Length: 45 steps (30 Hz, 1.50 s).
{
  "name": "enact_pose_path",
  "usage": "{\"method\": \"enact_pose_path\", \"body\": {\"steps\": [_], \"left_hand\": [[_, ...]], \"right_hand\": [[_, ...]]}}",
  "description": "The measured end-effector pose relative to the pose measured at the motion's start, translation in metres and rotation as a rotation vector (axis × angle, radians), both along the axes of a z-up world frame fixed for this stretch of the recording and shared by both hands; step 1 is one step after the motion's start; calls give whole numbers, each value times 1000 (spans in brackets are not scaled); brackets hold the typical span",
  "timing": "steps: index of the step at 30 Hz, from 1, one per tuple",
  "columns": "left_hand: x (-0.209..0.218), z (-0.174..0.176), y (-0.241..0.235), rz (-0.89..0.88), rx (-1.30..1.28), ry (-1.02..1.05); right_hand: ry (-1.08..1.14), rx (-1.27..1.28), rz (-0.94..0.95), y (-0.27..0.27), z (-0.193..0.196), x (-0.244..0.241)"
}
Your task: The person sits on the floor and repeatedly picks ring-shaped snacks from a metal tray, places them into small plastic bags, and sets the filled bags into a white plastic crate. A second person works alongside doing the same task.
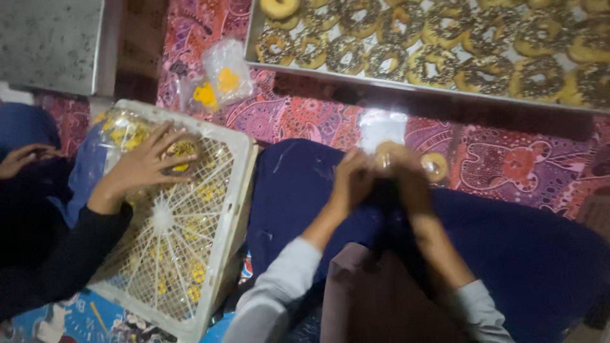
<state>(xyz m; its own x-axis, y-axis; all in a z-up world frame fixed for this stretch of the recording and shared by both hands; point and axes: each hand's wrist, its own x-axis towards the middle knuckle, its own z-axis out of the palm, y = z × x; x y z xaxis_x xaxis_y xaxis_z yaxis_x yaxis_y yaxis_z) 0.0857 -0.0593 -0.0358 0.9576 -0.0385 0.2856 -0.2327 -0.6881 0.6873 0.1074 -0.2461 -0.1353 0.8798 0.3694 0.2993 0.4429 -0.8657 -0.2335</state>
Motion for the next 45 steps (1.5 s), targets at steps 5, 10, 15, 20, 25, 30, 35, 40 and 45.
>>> {"method": "enact_pose_path", "body": {"steps": [5,10,15,20,25,30,35,40,45], "left_hand": [[94,-87,-31,87,8,-78],[110,-142,-27,44,197,236],[82,-90,-23,-169,-71,-209],[70,14,-16,170,-346,-154],[74,36,2,414,-617,70],[57,45,5,300,-403,-181],[45,86,-3,298,-201,-635],[76,49,41,232,-2082,12],[90,-28,110,163,-2238,-240]], "right_hand": [[414,758,-484,-62,41,14],[105,494,-344,-45,79,27],[351,597,-240,-10,89,72],[864,928,-94,14,120,89],[163,736,18,37,179,57],[-31,332,112,55,214,28],[60,427,156,70,208,52],[53,405,510,91,171,60],[587,901,-49,138,174,139]]}}
